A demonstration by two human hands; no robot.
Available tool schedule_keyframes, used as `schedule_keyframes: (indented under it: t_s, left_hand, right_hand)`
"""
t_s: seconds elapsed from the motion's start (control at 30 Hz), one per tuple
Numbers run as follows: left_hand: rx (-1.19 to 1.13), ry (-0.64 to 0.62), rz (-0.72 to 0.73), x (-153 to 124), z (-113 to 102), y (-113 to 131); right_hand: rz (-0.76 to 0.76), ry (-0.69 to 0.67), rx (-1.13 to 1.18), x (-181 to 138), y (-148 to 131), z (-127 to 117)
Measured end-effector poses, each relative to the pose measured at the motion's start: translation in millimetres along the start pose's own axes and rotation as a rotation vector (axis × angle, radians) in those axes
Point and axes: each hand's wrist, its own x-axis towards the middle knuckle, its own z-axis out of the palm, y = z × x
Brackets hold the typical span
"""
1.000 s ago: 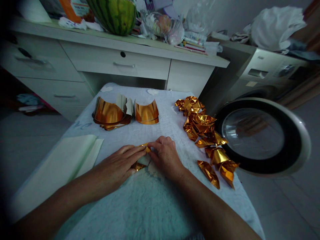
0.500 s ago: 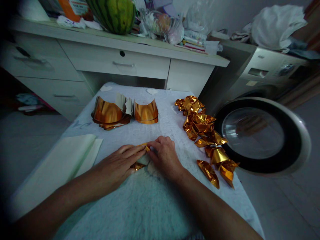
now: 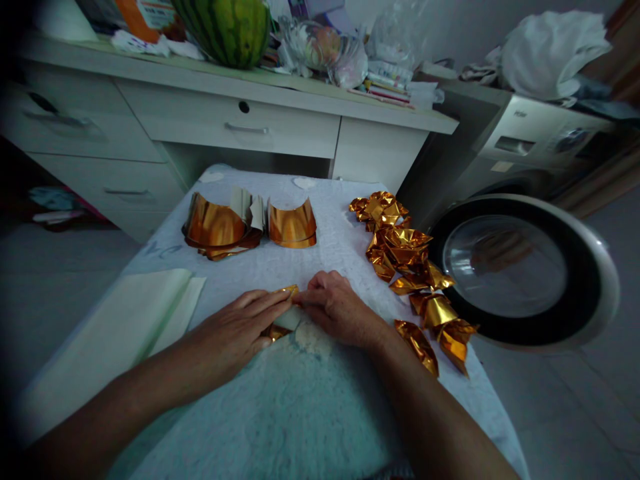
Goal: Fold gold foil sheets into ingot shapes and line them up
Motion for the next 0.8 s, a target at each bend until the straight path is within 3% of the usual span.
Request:
schedule_keyframes:
  t_s: [0.5, 0.8]
  left_hand:
    - [0.058, 0.063, 0.049, -0.4, 5.1, -1.7]
    - [0.077, 0.036, 0.029, 0.6, 6.3, -2.0]
  right_hand:
    - [-0.024, 0.003, -0.023, -1.5, 1.7, 3.0]
    - [-0.023, -0.003, -0.006, -0.5, 0.8, 1.2]
